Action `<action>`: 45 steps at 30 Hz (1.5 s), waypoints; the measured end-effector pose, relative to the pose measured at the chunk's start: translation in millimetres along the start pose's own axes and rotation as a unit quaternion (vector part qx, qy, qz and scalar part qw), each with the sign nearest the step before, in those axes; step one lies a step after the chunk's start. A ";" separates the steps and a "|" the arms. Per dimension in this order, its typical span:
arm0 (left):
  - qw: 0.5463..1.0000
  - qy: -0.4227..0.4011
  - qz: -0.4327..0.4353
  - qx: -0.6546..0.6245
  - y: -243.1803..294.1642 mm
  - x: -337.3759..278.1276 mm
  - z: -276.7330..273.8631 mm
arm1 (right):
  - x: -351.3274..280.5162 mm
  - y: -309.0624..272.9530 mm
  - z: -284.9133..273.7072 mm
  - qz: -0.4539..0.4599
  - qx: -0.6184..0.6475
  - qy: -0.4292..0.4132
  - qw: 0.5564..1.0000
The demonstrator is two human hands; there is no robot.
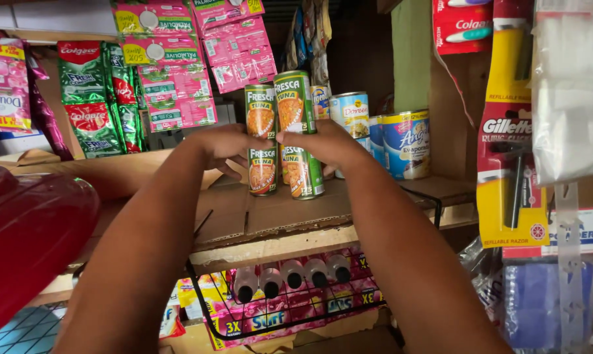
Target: Organizing and restocking various canned food products on a store shelf from a cardboard box.
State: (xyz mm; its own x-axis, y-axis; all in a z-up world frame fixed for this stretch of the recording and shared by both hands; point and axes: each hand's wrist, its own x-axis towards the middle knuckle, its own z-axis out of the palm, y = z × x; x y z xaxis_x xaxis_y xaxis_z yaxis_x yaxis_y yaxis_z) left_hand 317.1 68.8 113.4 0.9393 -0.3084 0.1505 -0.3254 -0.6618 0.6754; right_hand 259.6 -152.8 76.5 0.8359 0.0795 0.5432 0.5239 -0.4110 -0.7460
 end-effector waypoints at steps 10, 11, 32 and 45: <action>0.998 -0.003 0.063 0.009 -12.1 10.9 6.2 | 7.3 13.9 0.1 -0.010 -0.021 0.013 1.000; 0.998 -0.002 0.069 0.009 -12.3 6.8 5.0 | 11.3 17.7 1.6 -0.051 -0.032 0.022 0.998; 0.975 0.101 0.195 -0.043 58.5 -190.9 23.1 | -108.3 -83.3 -29.2 -0.188 -0.028 0.024 0.981; 0.931 0.157 0.328 0.016 39.4 -324.8 145.3 | -307.0 -61.7 -52.3 -0.152 -0.045 -0.005 0.987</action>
State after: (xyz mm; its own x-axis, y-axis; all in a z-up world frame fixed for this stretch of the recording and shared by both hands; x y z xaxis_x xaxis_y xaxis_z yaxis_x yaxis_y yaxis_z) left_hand -16.6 43.5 -13.8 0.5205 -0.4429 0.7300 -0.8394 -0.4223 0.3422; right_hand -37.9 -199.4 -24.1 0.6442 0.2201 0.7325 0.7344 -0.4458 -0.5118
